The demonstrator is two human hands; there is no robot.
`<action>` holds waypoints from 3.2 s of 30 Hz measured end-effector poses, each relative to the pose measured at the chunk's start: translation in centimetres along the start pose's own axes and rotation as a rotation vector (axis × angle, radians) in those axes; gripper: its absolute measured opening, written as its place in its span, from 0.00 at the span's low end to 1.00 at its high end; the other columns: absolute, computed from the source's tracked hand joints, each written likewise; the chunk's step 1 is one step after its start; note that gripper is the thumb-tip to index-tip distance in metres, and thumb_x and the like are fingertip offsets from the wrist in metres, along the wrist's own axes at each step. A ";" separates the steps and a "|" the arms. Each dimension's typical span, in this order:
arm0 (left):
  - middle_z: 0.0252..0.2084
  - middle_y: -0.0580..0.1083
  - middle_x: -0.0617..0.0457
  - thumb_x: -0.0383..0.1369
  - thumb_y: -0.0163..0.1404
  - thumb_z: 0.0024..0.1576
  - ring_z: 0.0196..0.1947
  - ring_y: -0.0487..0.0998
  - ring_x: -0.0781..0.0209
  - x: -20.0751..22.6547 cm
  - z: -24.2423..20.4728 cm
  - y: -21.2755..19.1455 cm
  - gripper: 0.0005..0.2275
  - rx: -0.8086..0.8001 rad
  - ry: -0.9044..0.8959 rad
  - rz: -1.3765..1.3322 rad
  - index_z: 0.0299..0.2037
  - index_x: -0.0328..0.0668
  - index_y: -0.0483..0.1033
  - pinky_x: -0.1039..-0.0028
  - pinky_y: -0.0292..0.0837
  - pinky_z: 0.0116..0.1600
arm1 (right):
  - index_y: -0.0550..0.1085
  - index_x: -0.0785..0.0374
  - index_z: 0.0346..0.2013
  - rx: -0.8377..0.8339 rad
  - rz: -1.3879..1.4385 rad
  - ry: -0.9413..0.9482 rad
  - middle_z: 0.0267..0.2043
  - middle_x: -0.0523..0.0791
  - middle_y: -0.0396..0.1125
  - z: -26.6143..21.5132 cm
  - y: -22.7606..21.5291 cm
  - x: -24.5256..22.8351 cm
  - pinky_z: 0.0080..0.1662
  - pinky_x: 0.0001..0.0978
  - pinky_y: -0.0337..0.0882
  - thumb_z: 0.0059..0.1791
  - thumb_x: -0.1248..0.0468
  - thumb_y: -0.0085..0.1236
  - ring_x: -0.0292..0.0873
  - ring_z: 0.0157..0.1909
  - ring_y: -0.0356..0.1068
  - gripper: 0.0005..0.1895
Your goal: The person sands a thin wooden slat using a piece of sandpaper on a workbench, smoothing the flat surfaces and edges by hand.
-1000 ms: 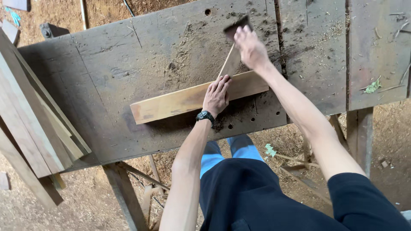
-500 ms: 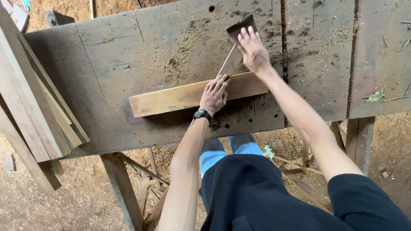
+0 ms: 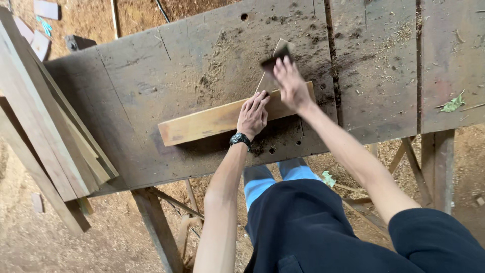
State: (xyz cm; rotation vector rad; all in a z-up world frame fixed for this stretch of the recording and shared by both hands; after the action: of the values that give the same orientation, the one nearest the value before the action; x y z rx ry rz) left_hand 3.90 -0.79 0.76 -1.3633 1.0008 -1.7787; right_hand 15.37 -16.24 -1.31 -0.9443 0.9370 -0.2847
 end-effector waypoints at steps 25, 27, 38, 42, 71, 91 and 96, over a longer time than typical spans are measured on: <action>0.73 0.59 0.52 0.28 0.46 0.58 0.74 0.57 0.55 -1.1 -0.5 1.5 0.27 -0.066 -0.111 0.021 0.70 0.42 0.60 0.61 0.53 0.75 | 0.47 0.69 0.76 0.169 0.213 0.239 0.79 0.61 0.36 0.4 5.4 -2.7 0.78 0.54 0.49 0.64 0.61 0.33 0.65 0.80 0.39 0.27; 0.72 0.59 0.51 0.31 0.48 0.59 0.73 0.57 0.54 -1.3 -0.4 1.7 0.26 -0.044 -0.104 -0.031 0.69 0.41 0.60 0.60 0.52 0.74 | 0.46 0.67 0.77 0.129 0.191 0.211 0.80 0.60 0.35 -0.8 5.7 -4.3 0.78 0.54 0.48 0.64 0.60 0.33 0.64 0.80 0.37 0.27; 0.74 0.58 0.50 0.29 0.45 0.58 0.74 0.57 0.54 -1.6 -0.7 1.9 0.26 -0.063 -0.086 -0.030 0.69 0.39 0.60 0.61 0.52 0.74 | 0.47 0.66 0.76 0.063 0.193 0.335 0.79 0.61 0.31 -0.3 6.5 -3.3 0.75 0.56 0.51 0.64 0.59 0.31 0.68 0.79 0.35 0.27; 0.73 0.58 0.49 0.29 0.45 0.58 0.74 0.57 0.53 -1.6 -0.9 2.2 0.26 -0.056 -0.083 -0.034 0.69 0.37 0.59 0.60 0.52 0.74 | 0.50 0.68 0.75 0.080 0.188 0.372 0.79 0.60 0.33 -0.8 7.1 -3.4 0.76 0.53 0.52 0.64 0.56 0.30 0.65 0.79 0.36 0.28; 0.72 0.61 0.53 0.25 0.45 0.57 0.72 0.61 0.55 -0.9 -0.2 0.6 0.25 0.007 -0.056 -0.086 0.67 0.44 0.65 0.62 0.54 0.73 | 0.70 0.64 0.57 0.461 1.688 0.824 0.56 0.50 0.70 -3.1 -11.3 -5.7 0.53 0.46 0.78 0.57 0.52 0.44 0.47 0.55 0.74 0.22; 0.70 0.57 0.36 0.34 0.62 0.47 0.69 0.57 0.39 4.1 -16.9 -7.8 0.42 0.083 -0.619 -0.171 0.71 0.36 0.50 0.54 0.52 0.70 | 0.65 0.68 0.67 -0.394 -0.095 -0.365 0.76 0.53 0.53 -5.9 3.3 -13.4 0.75 0.50 0.45 0.53 0.73 0.45 0.53 0.79 0.48 0.26; 0.61 0.63 0.38 0.32 0.62 0.47 0.60 0.64 0.42 3.6 -18.5 -4.9 0.41 0.044 -0.722 -0.095 0.71 0.38 0.52 0.54 0.60 0.62 | 0.62 0.68 0.71 -0.445 -0.099 -0.475 0.77 0.52 0.52 -6.0 4.4 -11.7 0.75 0.51 0.44 0.52 0.73 0.45 0.52 0.79 0.45 0.30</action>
State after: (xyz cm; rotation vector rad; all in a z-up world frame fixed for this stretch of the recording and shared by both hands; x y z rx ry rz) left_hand -15.21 1.68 3.79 -1.8468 0.5013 -1.1898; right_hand 3.01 -10.29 0.29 -1.3955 0.5190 0.0754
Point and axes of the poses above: each hand's wrist, its own z-axis towards the middle knuckle, its own y-axis out of the palm, x = y × z, the point moved 4 cm from there along z, towards the middle knuckle
